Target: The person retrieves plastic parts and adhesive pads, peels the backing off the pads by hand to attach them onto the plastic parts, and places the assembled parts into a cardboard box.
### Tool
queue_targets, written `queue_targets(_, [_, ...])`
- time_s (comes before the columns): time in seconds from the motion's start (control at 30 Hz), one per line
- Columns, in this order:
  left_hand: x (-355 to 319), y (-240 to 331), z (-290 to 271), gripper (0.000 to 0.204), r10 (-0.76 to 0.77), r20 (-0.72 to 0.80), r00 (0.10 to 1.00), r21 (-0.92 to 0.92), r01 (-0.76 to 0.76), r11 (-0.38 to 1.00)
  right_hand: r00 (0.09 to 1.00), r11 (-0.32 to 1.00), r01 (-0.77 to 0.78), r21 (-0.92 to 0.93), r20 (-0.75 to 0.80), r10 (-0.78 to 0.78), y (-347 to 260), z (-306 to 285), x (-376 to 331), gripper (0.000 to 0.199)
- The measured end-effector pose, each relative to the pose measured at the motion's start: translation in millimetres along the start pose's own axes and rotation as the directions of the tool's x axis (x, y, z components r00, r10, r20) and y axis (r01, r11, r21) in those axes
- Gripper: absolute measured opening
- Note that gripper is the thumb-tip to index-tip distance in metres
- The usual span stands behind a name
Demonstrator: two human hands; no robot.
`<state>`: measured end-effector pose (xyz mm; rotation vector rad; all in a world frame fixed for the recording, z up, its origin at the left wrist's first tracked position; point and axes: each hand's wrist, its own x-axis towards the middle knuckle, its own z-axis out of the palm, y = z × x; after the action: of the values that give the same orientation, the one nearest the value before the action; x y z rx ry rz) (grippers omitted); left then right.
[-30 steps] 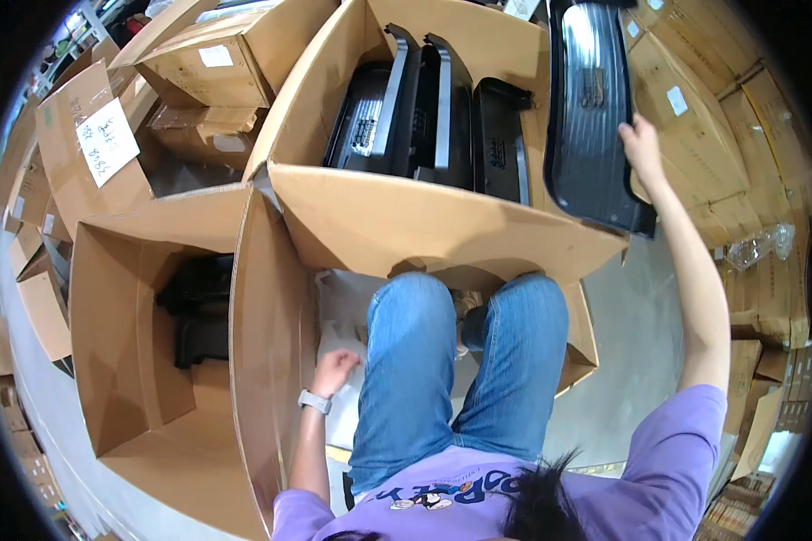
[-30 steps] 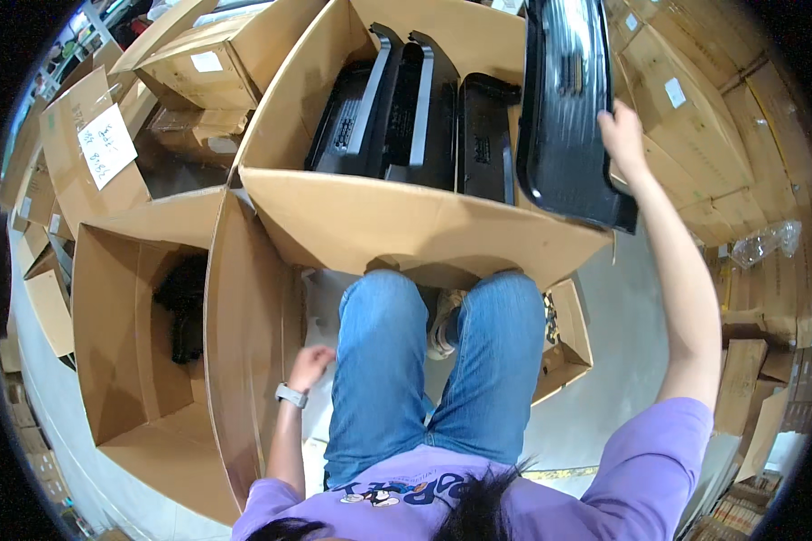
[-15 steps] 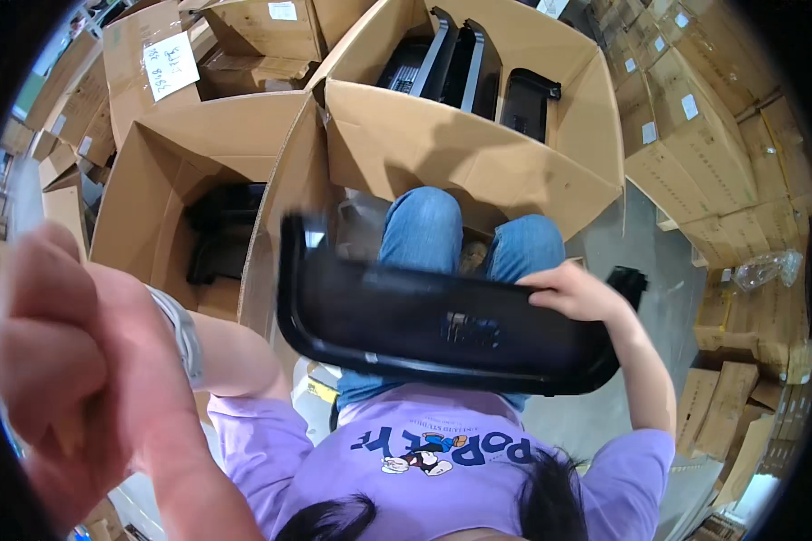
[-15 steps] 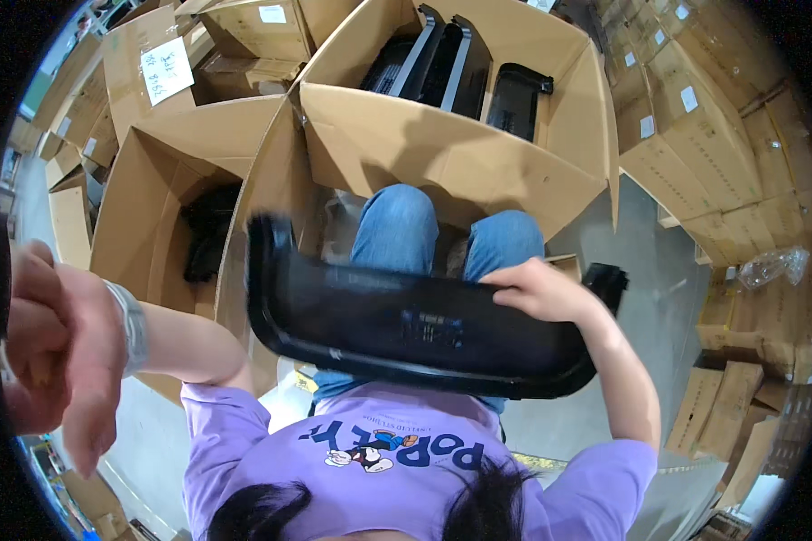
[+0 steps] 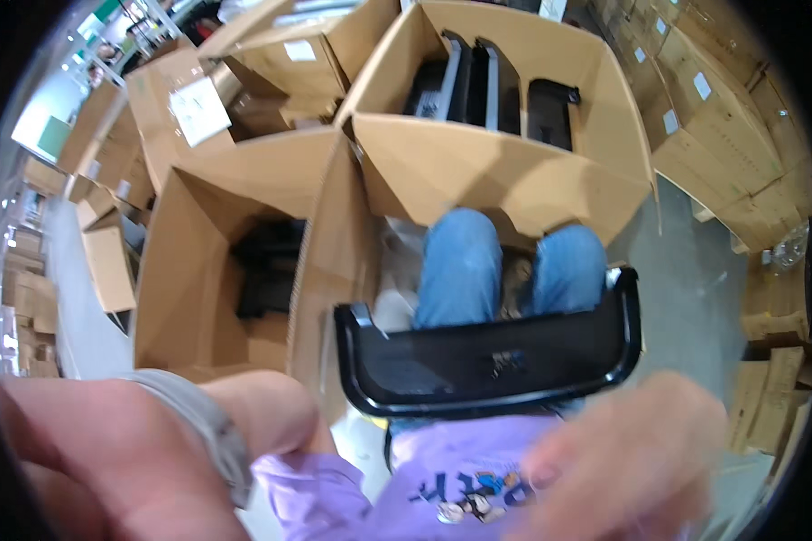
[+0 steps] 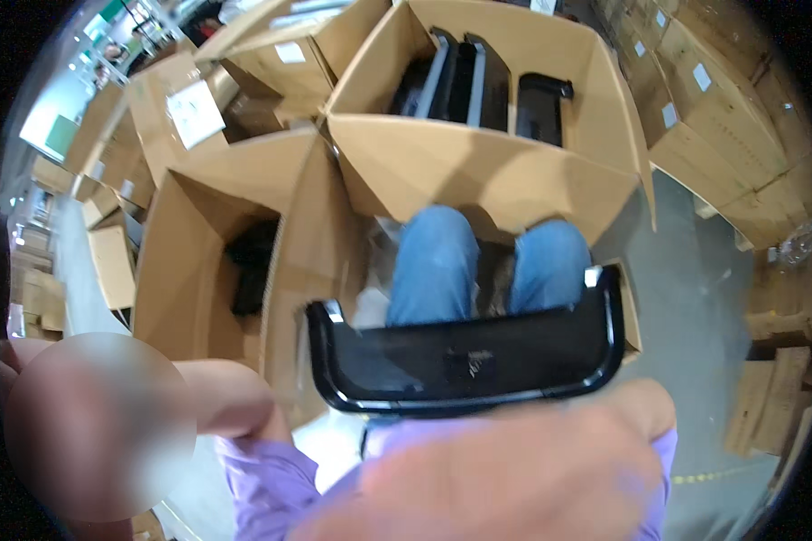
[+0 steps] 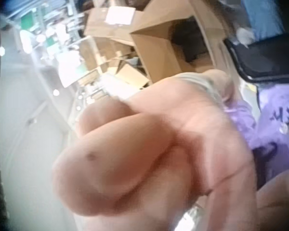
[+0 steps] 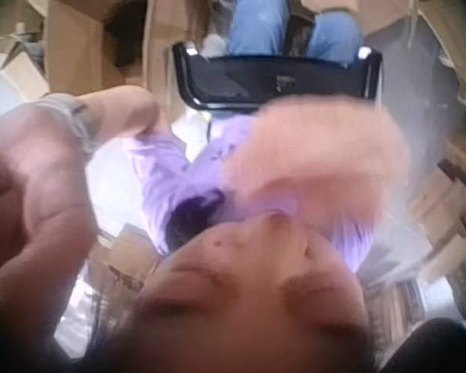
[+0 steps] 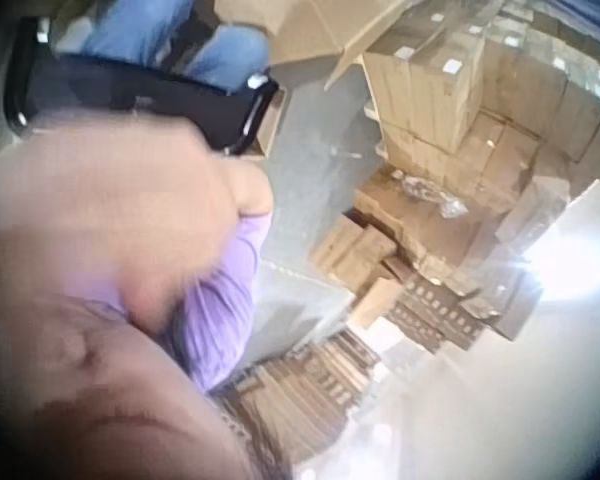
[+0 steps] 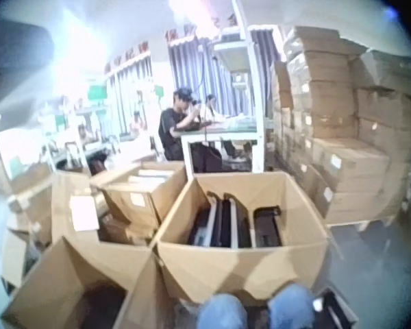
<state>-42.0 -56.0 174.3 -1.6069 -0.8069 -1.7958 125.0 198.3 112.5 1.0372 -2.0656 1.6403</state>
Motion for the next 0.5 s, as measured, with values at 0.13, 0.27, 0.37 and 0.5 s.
queue_targets(0.13, [-8, -16, 2, 0.014, -0.067, -0.073, 0.995, -0.012, 0.066, 0.998, 0.987, 0.995, 0.098, -0.009, 0.132, -0.096, -4, 4, 34, 0.01])
queue_targets(0.27, [-23, -31, 14, 0.013, -0.227, -0.088, 0.97, -0.068, 0.222, 0.973, 0.975, 0.989, 0.133, -0.057, 0.186, -0.121, 4, 2, 47, 0.01])
queue_targets(0.37, [-30, -37, 18, 0.012, -0.289, -0.095, 0.952, -0.117, 0.278, 0.953, 0.977, 0.989, 0.108, -0.098, 0.192, -0.088, 9, -6, 49, 0.009])
queue_targets(0.5, [-35, -40, 20, 0.011, -0.324, -0.098, 0.941, -0.162, 0.306, 0.938, 0.98, 0.99, 0.081, -0.118, 0.191, -0.057, 2, -13, 50, 0.009])
